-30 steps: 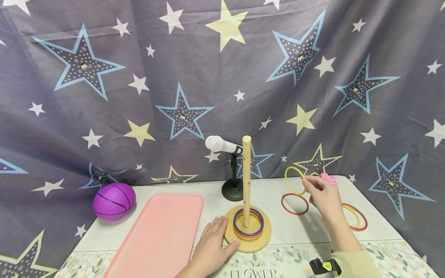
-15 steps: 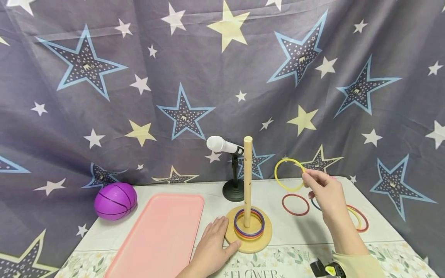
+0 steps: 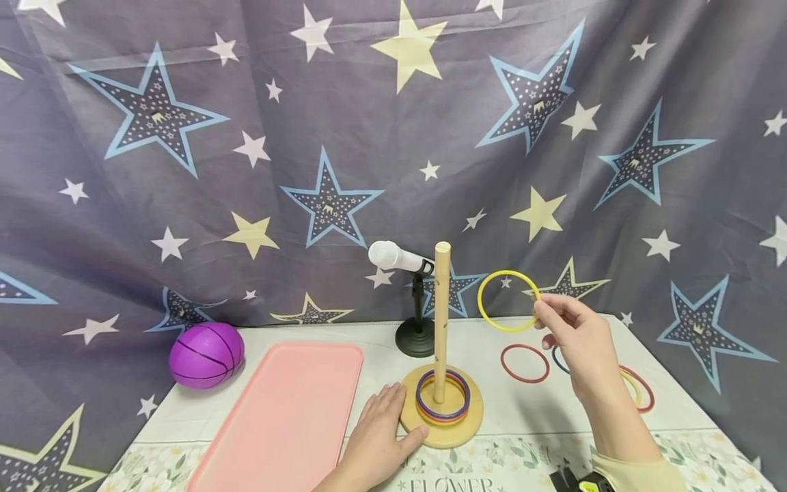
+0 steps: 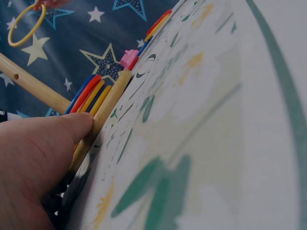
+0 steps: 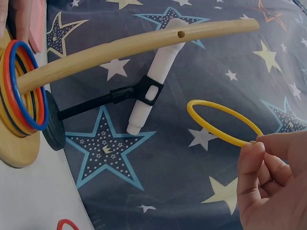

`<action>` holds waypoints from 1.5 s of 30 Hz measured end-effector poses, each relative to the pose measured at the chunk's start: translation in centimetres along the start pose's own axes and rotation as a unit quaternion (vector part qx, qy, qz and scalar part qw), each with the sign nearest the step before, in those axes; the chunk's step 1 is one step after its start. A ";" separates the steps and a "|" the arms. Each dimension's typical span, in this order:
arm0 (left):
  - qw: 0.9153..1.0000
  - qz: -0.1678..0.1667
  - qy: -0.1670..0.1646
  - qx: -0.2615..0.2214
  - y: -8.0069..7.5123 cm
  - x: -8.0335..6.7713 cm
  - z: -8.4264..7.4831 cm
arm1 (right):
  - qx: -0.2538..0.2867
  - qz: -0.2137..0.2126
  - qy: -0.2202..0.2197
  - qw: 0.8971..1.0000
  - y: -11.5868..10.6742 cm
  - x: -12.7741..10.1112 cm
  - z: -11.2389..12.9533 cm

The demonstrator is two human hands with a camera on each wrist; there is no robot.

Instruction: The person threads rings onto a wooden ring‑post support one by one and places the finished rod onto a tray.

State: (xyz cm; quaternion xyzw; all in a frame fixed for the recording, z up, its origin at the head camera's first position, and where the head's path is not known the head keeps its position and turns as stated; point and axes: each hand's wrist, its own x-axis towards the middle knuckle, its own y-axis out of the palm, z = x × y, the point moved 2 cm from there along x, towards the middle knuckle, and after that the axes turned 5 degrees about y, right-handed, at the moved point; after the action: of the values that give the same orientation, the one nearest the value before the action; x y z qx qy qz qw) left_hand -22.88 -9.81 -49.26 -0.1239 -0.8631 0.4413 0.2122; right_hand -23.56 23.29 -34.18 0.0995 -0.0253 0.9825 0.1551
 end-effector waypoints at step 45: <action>1.000 0.013 -0.003 -0.007 0.3 0.1 0.4 | 0.129 0.108 -0.077 0.983 6.4 -1.4 7.6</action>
State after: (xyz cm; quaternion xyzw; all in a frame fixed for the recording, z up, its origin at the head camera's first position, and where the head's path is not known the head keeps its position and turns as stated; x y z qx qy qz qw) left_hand -23.15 -9.86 -49.66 -0.1357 -0.8650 0.4383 0.2032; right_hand -22.81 16.18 -27.12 0.1911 0.0791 0.9779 0.0312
